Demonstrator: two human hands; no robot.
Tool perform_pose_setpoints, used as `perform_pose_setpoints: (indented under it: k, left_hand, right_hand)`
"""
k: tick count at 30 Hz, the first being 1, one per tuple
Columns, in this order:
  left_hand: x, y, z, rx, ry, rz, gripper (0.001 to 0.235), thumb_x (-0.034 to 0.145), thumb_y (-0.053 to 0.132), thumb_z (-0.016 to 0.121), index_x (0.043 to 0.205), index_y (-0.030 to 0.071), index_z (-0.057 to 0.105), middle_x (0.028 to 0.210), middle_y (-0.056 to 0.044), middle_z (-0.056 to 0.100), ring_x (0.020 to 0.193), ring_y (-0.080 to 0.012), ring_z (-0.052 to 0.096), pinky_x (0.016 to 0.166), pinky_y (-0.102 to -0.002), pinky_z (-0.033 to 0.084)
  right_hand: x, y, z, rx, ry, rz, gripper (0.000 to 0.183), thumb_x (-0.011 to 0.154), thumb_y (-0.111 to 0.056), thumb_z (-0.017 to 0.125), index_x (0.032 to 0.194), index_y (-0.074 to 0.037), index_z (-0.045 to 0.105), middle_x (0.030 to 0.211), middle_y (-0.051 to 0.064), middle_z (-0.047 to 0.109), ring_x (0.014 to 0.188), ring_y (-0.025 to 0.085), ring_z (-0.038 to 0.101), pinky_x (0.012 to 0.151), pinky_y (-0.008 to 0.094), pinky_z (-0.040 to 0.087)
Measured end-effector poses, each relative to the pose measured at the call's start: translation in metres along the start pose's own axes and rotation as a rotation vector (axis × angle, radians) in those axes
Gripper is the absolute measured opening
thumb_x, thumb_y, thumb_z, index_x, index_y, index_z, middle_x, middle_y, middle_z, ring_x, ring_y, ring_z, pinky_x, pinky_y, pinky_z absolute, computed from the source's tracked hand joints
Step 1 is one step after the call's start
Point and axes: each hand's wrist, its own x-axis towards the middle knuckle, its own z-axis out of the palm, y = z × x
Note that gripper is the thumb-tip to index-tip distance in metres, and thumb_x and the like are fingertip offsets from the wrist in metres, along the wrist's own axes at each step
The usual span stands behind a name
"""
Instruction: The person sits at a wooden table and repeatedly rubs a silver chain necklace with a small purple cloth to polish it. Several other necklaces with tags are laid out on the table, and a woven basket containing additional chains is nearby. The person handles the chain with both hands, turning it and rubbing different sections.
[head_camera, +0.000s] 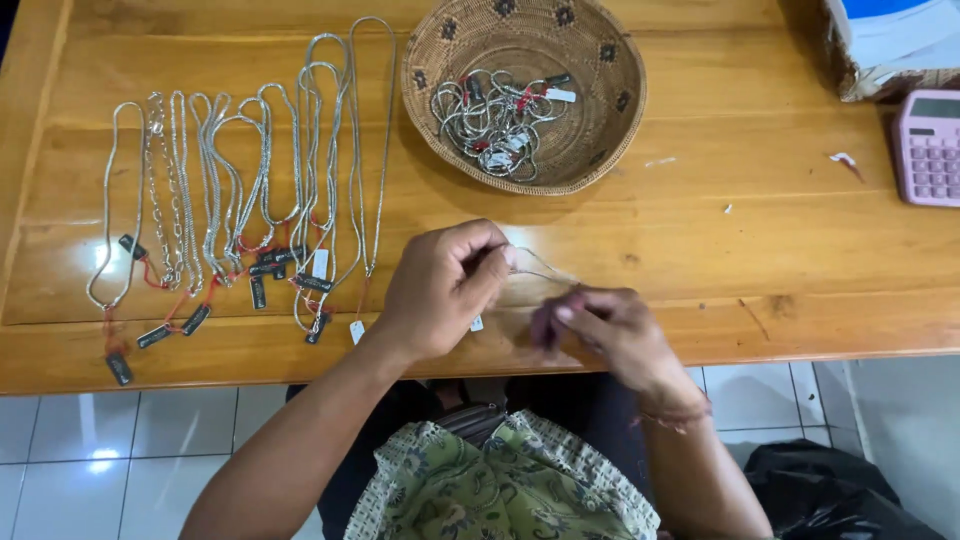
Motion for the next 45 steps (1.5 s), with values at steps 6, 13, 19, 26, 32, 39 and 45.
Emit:
perform_pose_setpoints:
  k: [6, 13, 19, 26, 32, 39, 45]
  left_hand:
    - [0.009, 0.004, 0.004, 0.180, -0.086, 0.012, 0.027, 0.094, 0.023, 0.060, 0.073, 0.006, 0.061, 0.053, -0.019, 0.057, 0.051, -0.0360, 0.060, 0.050, -0.040, 0.046]
    - [0.006, 0.018, 0.004, 0.202, -0.066, 0.037, 0.029, 0.095, 0.021, 0.061, 0.070, 0.006, 0.059, 0.055, -0.018, 0.057, 0.053, -0.0360, 0.063, 0.050, -0.040, 0.048]
    - [0.004, 0.004, -0.016, 0.032, 0.030, 0.046, 0.029, 0.092, 0.017, 0.061, 0.064, 0.013, 0.060, 0.046, -0.004, 0.051, 0.054, -0.0097, 0.051, 0.050, -0.027, 0.044]
    - [-0.011, 0.039, -0.048, 0.284, -0.255, -0.080, 0.028, 0.097, 0.027, 0.059, 0.104, 0.002, 0.067, 0.071, -0.021, 0.071, 0.069, -0.0366, 0.067, 0.066, -0.045, 0.053]
    - [-0.010, 0.015, -0.018, 0.190, -0.281, 0.038, 0.022, 0.097, 0.024, 0.060, 0.099, 0.002, 0.064, 0.083, -0.023, 0.068, 0.083, -0.0452, 0.067, 0.077, -0.051, 0.052]
    - [-0.012, 0.013, -0.012, -0.177, -0.082, 0.253, 0.044, 0.107, 0.020, 0.050, 0.064, 0.013, 0.054, 0.049, -0.002, 0.050, 0.053, -0.0123, 0.048, 0.052, -0.027, 0.042]
    - [-0.013, -0.007, -0.035, -0.287, -0.113, 0.242, 0.041, 0.107, 0.018, 0.051, 0.067, 0.012, 0.058, 0.049, -0.001, 0.047, 0.052, -0.0112, 0.043, 0.055, -0.025, 0.041]
  right_hand:
    - [0.006, 0.016, -0.022, -0.601, 0.262, -0.433, 0.007, 0.094, -0.011, 0.075, 0.097, -0.012, 0.081, 0.098, 0.009, 0.067, 0.091, 0.026, 0.070, 0.080, 0.030, 0.055]
    - [0.030, 0.042, -0.014, -0.765, 0.179, -0.567, 0.016, 0.097, -0.012, 0.068, 0.082, -0.014, 0.071, 0.097, 0.001, 0.069, 0.081, 0.026, 0.072, 0.067, 0.030, 0.055]
    - [0.030, 0.047, -0.029, -0.938, 0.218, -0.565, 0.017, 0.100, -0.017, 0.064, 0.083, -0.017, 0.069, 0.092, 0.001, 0.067, 0.079, 0.028, 0.070, 0.066, 0.037, 0.055]
    - [0.020, -0.008, -0.017, -0.699, 0.017, -0.501, 0.022, 0.104, -0.013, 0.055, 0.083, -0.013, 0.063, 0.074, 0.005, 0.062, 0.066, 0.033, 0.066, 0.059, 0.036, 0.054]
    - [0.028, -0.016, -0.012, -0.626, -0.140, -0.561, 0.026, 0.103, -0.010, 0.057, 0.078, -0.010, 0.063, 0.065, 0.007, 0.060, 0.060, 0.031, 0.065, 0.059, 0.037, 0.054]
    - [0.025, -0.018, -0.024, -0.510, -0.211, -0.570, 0.031, 0.102, -0.010, 0.057, 0.071, -0.010, 0.062, 0.065, 0.005, 0.056, 0.064, 0.026, 0.060, 0.062, 0.034, 0.053]
    - [0.020, 0.004, -0.040, -0.267, -0.202, -0.498, 0.032, 0.104, -0.012, 0.056, 0.076, -0.004, 0.068, 0.067, 0.008, 0.055, 0.064, 0.018, 0.063, 0.056, 0.028, 0.058]
